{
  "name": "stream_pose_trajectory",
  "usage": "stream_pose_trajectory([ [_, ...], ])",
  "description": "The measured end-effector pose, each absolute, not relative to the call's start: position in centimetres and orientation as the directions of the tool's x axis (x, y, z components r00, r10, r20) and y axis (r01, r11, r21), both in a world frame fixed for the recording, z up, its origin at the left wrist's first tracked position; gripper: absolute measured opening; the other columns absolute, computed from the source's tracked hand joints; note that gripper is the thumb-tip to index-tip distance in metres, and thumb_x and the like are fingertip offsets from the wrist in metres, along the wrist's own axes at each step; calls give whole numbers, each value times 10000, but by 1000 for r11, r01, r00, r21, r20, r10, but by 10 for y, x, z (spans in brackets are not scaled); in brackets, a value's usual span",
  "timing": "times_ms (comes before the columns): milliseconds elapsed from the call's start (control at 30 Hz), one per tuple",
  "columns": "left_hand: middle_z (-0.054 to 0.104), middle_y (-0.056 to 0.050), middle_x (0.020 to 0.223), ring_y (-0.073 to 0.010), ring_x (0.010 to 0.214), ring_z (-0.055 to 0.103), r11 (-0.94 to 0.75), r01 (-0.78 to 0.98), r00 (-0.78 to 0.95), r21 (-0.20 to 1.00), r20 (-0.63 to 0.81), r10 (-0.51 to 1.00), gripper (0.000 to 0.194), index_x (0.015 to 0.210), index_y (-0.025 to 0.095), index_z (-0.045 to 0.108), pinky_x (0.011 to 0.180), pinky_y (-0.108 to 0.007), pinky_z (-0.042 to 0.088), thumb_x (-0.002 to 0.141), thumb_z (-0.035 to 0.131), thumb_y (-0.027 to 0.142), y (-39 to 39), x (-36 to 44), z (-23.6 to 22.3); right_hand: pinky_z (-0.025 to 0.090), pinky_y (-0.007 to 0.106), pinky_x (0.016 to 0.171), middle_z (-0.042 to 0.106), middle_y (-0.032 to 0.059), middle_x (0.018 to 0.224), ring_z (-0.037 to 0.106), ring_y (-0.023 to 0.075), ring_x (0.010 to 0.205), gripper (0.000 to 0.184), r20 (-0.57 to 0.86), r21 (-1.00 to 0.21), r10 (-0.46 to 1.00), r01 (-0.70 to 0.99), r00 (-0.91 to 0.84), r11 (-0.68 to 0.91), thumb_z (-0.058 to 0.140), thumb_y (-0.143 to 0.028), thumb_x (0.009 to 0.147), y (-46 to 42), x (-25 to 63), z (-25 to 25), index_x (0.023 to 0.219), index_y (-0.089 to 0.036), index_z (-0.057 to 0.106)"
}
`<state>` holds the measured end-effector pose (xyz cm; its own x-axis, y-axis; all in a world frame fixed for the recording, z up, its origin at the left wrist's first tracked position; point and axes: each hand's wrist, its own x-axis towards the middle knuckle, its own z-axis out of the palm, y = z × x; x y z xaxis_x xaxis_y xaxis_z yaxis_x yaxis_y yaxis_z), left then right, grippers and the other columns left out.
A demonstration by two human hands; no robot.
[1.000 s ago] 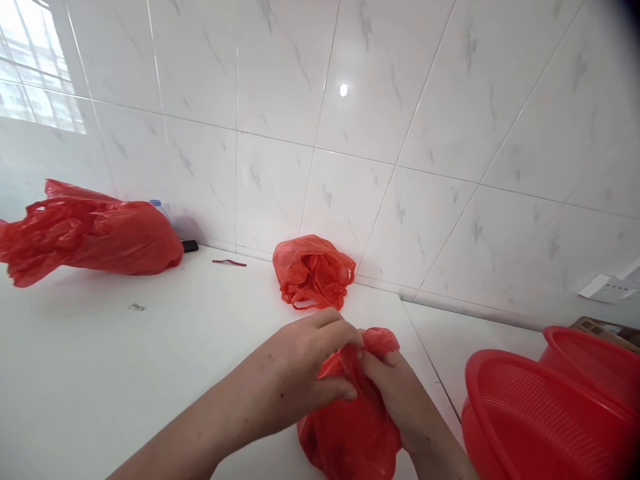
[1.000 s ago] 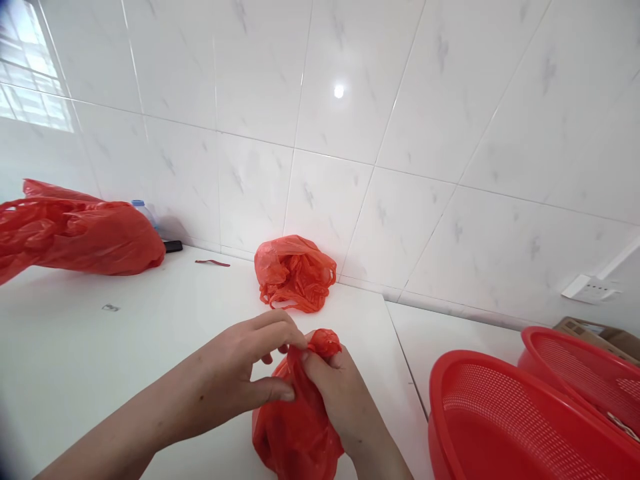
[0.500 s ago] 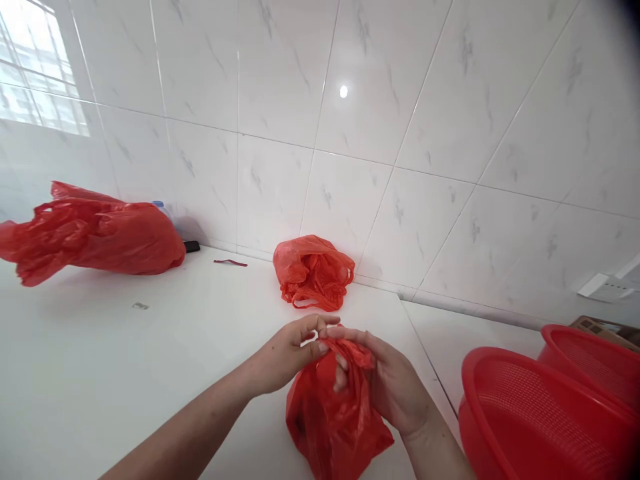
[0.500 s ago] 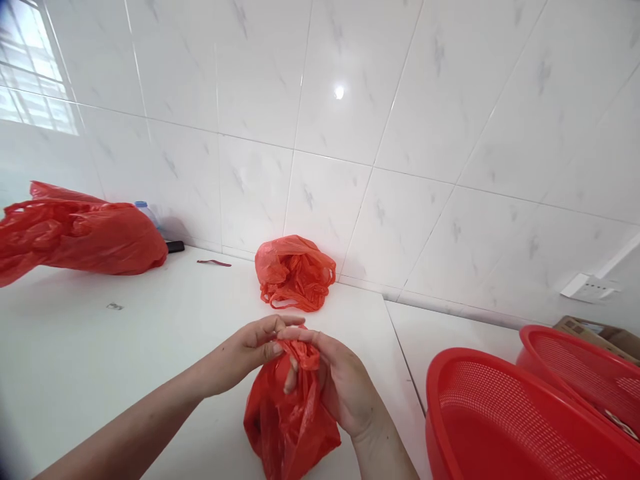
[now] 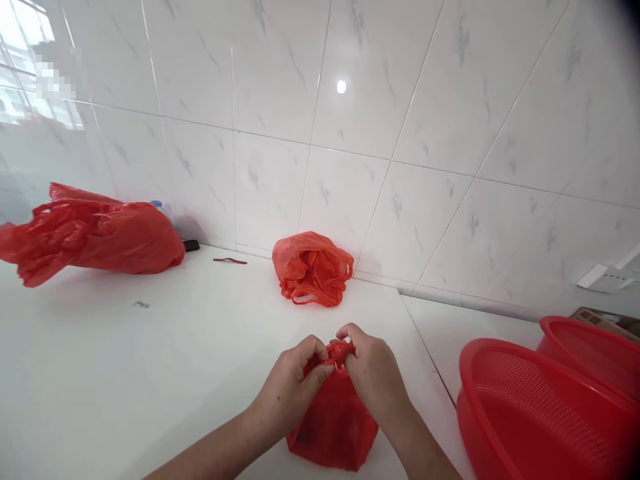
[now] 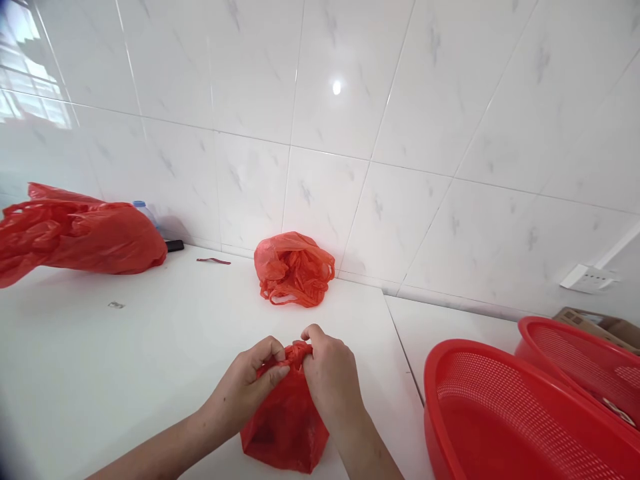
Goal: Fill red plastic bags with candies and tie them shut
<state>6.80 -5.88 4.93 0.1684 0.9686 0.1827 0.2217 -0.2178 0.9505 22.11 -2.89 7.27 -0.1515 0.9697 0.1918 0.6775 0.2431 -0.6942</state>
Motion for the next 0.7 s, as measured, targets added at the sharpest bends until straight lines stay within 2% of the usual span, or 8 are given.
stream_pose_trajectory([
  [67,531,34,672,-131,580,429,-248,272,154,930,212,965,114,737,228,444,537,-246,343,849,445,248,-60,70,44,289,249,503,536,-43,578,418,125,520,272,145,-755,967,608,-208,244,399,-111,685,-27,221,71,787,-264,600],
  [133,558,23,704,-143,616,469,-300,355,128,885,272,954,96,739,231,459,563,-255,367,832,451,208,-59,69,39,332,242,530,576,-34,649,455,121,567,315,76,-861,950,460,-301,215,384,-95,673,-27,223,72,807,-248,625],
  [267,572,16,745,-152,693,513,-415,532,127,737,415,901,123,750,227,467,621,-263,399,796,437,118,-54,62,30,412,246,658,623,-11,784,523,114,686,355,-50,-982,869,183,-492,48,451,-91,690,-26,229,77,951,-216,656],
  [400,560,22,725,-143,678,513,-465,609,156,642,479,864,138,760,224,458,619,-257,419,799,437,94,-51,57,26,448,294,763,653,41,917,589,144,788,318,-116,-967,814,-123,-570,-224,553,-210,764,-21,234,73,1075,-198,621],
  [467,565,10,768,-143,706,525,-506,611,158,609,532,832,156,764,221,452,633,-259,439,798,437,70,-50,56,26,462,298,750,657,48,891,602,146,761,284,-111,-948,847,-200,-520,-247,578,-294,777,-14,235,66,1033,-181,628],
  [533,579,-35,918,-163,856,549,-579,598,150,554,632,760,171,762,212,449,710,-282,465,805,430,47,-51,56,28,469,280,674,654,32,816,593,134,673,267,-99,-985,920,-93,-380,-145,579,-318,758,-4,237,55,981,-179,629],
  [600,569,-69,1035,-179,982,531,-669,571,159,476,735,659,193,760,200,447,799,-318,465,813,413,18,-53,58,29,454,266,603,636,3,731,563,127,595,258,-44,-993,977,114,-208,-20,555,-274,718,9,241,40,952,-185,618],
  [700,609,-34,882,-137,812,547,-805,470,271,363,809,522,214,768,193,433,816,-339,457,807,419,-16,-60,66,28,409,257,553,573,-37,608,512,129,540,238,53,-950,998,307,-18,55,494,-214,649,30,254,15,864,-189,593],
])
